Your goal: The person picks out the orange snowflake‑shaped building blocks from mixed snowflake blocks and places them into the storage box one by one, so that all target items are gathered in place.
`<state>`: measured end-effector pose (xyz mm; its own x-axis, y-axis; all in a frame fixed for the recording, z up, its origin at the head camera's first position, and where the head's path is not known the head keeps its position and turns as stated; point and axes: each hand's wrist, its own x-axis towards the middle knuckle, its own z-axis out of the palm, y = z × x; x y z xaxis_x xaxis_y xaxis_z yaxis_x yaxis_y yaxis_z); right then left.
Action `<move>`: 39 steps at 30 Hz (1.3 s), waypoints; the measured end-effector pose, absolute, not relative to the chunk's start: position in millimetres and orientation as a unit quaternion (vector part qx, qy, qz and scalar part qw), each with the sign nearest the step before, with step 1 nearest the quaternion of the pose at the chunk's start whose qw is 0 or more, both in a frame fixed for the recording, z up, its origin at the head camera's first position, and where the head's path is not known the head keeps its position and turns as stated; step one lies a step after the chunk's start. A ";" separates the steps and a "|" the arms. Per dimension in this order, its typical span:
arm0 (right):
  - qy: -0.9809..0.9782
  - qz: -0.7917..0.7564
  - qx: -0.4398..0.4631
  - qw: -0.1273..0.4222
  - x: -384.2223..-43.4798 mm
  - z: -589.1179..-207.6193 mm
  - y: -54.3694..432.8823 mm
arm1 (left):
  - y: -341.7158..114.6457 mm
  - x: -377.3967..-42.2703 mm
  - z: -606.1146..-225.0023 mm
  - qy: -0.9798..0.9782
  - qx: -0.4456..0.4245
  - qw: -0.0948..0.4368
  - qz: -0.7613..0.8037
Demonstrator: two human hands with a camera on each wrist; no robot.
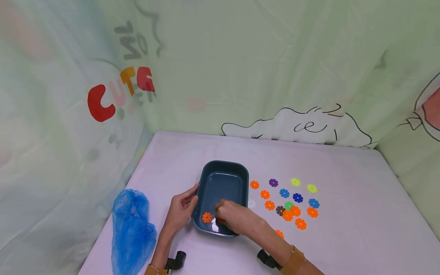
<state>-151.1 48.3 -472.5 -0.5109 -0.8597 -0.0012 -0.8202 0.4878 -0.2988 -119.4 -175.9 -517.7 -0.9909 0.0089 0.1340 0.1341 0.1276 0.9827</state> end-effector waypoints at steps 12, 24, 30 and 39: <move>0.857 -0.121 -0.497 0.059 -148.7 -470.6 48.6 | -176.3 -119.3 -517.7 -0.752 -0.052 0.048 -0.656; 0.866 -0.137 -0.474 0.080 -148.3 -456.1 56.0 | -177.5 -119.3 -518.2 -0.758 -0.045 0.047 -0.649; 0.881 -0.181 -0.436 0.048 -145.8 -431.6 83.7 | -176.2 -118.9 -518.1 -0.763 -0.030 0.046 -0.644; 0.893 -0.209 -0.388 -0.087 -134.0 -397.1 137.2 | -178.1 -116.9 -516.6 -0.765 -0.030 0.039 -0.642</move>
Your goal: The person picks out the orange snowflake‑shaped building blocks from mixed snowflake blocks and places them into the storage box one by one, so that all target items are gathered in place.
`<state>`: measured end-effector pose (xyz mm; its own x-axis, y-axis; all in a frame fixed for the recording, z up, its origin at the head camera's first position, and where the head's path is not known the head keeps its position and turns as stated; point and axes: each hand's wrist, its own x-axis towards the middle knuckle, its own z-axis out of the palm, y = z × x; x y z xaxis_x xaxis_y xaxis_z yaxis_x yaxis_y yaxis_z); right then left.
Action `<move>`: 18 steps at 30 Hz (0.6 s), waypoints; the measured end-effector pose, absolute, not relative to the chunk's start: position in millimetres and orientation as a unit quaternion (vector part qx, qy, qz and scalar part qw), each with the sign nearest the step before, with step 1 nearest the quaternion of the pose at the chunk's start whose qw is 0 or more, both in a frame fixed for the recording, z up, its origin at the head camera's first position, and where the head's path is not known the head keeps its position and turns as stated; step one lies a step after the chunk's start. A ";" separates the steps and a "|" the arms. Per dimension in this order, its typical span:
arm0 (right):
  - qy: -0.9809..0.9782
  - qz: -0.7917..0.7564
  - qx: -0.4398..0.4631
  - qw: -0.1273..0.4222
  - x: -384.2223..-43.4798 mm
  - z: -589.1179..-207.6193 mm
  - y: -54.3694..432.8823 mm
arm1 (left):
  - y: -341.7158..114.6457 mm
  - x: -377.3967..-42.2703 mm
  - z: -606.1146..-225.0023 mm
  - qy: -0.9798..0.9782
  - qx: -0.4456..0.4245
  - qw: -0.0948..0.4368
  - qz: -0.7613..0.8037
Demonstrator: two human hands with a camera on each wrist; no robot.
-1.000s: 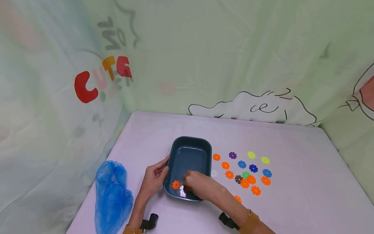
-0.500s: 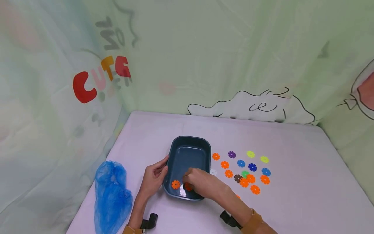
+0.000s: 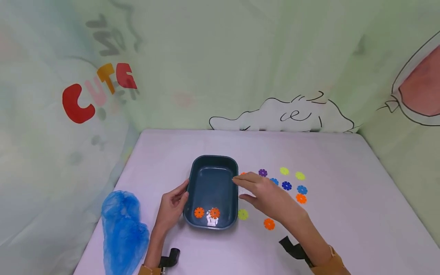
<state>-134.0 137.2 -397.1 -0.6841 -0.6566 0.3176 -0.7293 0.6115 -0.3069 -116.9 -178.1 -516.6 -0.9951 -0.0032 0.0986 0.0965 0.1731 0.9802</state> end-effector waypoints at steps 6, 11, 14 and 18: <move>-0.894 0.232 0.358 0.135 -131.9 -390.4 173.5 | -179.0 -116.2 -517.4 -0.766 -0.030 0.039 -0.641; -0.919 0.230 0.310 0.082 -128.6 -396.8 196.6 | -179.2 -116.1 -515.2 -0.769 -0.041 0.042 -0.637; -0.929 0.226 0.292 0.019 -126.6 -407.9 203.7 | -179.1 -116.2 -514.6 -0.768 -0.044 0.045 -0.638; -0.934 0.209 0.284 -0.060 -123.1 -426.7 208.8 | -178.7 -116.2 -515.6 -0.767 -0.039 0.038 -0.639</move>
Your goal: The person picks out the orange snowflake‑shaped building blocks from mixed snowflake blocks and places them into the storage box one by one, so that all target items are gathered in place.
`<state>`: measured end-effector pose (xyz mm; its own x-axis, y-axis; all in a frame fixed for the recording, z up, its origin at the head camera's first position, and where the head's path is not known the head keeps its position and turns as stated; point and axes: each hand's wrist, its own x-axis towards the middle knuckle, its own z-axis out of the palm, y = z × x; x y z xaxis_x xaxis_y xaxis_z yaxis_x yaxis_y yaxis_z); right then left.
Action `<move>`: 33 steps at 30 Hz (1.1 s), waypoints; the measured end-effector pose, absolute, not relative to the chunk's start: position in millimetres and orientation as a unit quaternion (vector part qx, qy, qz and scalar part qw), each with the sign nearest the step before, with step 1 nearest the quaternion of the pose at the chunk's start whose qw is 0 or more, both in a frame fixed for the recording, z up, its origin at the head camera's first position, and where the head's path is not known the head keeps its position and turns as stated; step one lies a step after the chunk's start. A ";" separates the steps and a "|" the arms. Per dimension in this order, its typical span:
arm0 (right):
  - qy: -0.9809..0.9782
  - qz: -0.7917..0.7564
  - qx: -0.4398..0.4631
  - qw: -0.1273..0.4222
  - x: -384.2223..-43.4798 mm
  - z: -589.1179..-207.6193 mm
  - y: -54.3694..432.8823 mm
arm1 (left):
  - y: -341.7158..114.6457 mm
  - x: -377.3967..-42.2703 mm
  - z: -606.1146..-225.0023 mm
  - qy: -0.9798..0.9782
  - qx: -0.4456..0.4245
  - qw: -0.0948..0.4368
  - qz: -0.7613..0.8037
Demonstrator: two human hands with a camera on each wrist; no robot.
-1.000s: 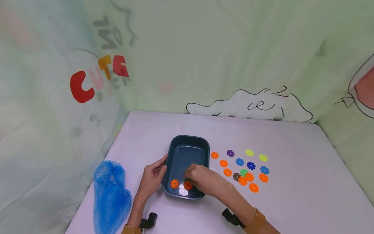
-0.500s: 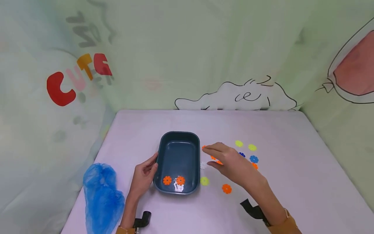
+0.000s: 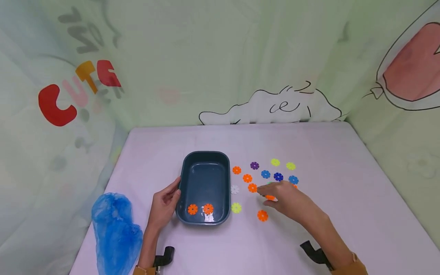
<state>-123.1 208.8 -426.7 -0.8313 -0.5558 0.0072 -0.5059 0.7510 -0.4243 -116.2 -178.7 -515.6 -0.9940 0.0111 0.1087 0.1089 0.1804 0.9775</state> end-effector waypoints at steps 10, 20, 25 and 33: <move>0.926 -0.168 -0.316 0.121 -117.4 -457.7 203.9 | -178.5 -117.7 -515.2 -0.763 -0.039 0.043 -0.644; 0.934 -0.104 -0.334 0.066 -109.2 -466.6 195.3 | -177.2 -117.6 -516.4 -0.762 -0.043 0.043 -0.644; 0.942 -0.096 -0.315 0.069 -106.4 -467.4 192.9 | -177.0 -118.0 -516.1 -0.759 -0.044 0.043 -0.648; 0.942 -0.100 -0.313 0.074 -104.8 -469.1 190.9 | -177.2 -117.4 -516.7 -0.761 -0.041 0.045 -0.646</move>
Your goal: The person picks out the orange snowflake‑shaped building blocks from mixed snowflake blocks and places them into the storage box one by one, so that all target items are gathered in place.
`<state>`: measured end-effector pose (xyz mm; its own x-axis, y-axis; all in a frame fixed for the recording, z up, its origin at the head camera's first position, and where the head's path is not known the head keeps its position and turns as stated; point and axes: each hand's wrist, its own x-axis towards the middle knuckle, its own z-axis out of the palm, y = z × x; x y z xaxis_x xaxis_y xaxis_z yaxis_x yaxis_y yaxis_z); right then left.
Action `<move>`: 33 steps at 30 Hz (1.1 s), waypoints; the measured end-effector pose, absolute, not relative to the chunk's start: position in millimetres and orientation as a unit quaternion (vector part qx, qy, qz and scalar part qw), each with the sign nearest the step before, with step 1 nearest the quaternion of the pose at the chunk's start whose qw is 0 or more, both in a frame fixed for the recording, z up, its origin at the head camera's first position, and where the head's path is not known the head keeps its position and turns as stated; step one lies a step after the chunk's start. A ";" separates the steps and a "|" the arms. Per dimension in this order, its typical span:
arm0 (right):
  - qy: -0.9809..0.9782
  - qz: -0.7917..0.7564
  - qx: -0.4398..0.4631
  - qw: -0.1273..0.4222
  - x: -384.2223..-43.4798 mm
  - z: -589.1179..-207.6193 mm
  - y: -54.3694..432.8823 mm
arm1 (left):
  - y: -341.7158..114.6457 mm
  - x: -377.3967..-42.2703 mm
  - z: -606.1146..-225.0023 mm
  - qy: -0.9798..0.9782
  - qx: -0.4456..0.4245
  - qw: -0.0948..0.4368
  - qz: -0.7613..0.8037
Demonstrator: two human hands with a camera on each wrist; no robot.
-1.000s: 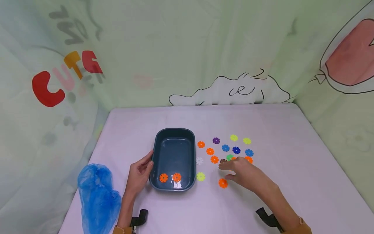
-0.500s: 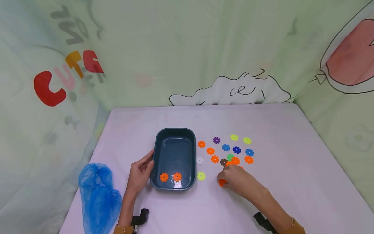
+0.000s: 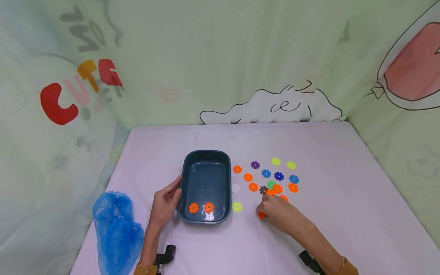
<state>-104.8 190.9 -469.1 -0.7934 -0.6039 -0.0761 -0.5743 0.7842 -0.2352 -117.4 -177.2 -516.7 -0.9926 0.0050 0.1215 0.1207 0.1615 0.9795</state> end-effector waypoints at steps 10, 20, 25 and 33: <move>0.946 -0.101 -0.293 0.095 -106.4 -466.2 187.3 | -177.6 -118.2 -517.8 -0.758 -0.050 0.050 -0.649; 0.946 -0.113 -0.282 0.116 -107.8 -467.0 187.0 | -176.8 -117.2 -516.5 -0.760 -0.041 0.044 -0.647; 0.943 -0.114 -0.290 0.113 -109.3 -467.7 188.9 | -176.8 -117.4 -516.5 -0.762 -0.038 0.044 -0.645; 0.940 -0.123 -0.300 0.109 -111.6 -467.7 190.3 | -176.9 -117.6 -517.1 -0.761 -0.041 0.043 -0.646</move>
